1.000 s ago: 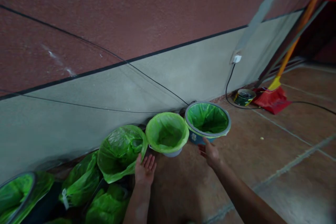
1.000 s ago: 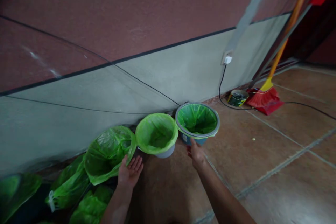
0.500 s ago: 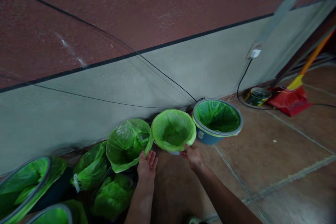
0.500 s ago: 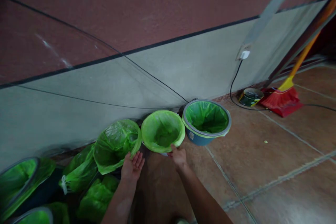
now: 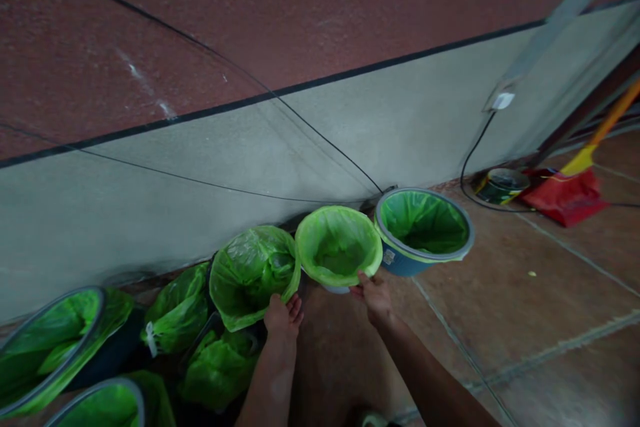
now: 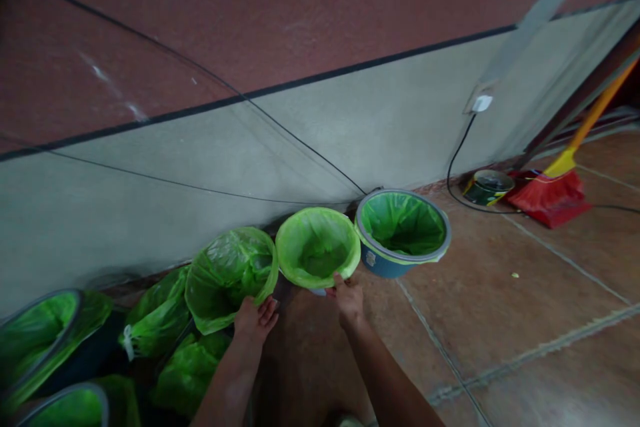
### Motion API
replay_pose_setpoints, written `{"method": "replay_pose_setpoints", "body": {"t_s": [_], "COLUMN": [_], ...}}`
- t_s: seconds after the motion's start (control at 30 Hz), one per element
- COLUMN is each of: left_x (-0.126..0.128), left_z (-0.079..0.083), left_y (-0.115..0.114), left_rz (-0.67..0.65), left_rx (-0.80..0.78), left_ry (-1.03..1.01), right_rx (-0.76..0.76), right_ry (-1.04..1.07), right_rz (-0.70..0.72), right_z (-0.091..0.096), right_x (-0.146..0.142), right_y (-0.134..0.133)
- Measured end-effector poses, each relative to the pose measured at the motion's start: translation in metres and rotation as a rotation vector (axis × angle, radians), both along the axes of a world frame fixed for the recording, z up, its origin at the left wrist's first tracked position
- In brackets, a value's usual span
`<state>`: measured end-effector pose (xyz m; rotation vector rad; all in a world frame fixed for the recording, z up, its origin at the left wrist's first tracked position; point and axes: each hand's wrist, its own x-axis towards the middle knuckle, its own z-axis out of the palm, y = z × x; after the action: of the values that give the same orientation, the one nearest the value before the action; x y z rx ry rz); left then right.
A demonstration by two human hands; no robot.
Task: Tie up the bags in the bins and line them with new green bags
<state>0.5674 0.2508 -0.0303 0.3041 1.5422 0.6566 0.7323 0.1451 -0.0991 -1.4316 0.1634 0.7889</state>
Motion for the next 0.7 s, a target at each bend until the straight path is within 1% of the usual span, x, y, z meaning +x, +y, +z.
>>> {"method": "replay_pose_setpoints", "body": {"t_s": [0.17, 0.33, 0.47, 0.6, 0.7], "left_x": [0.0, -0.001, -0.002, -0.002, -0.003], "left_z": [-0.001, -0.003, -0.003, 0.0, 0.001], "left_y": [-0.008, -0.01, -0.01, -0.009, -0.009], "left_rz": [-0.015, -0.029, -0.063, -0.034, -0.014], "left_rx": [0.021, 0.036, 0.066, 0.041, 0.035], "left_ry": [0.038, 0.064, 0.079, 0.076, 0.085], "right_rx": [-0.037, 0.008, 0.043, 0.037, 0.009], "right_ry": [0.064, 0.046, -0.029, -0.053, -0.052], "right_rz": [-0.039, -0.089, -0.079, -0.092, -0.058], "right_z": [0.005, -0.001, -0.003, -0.001, 0.0], "right_x": [-0.001, -0.008, -0.011, -0.012, -0.012], "right_y": [-0.001, -0.001, 0.002, 0.003, 0.003]}}
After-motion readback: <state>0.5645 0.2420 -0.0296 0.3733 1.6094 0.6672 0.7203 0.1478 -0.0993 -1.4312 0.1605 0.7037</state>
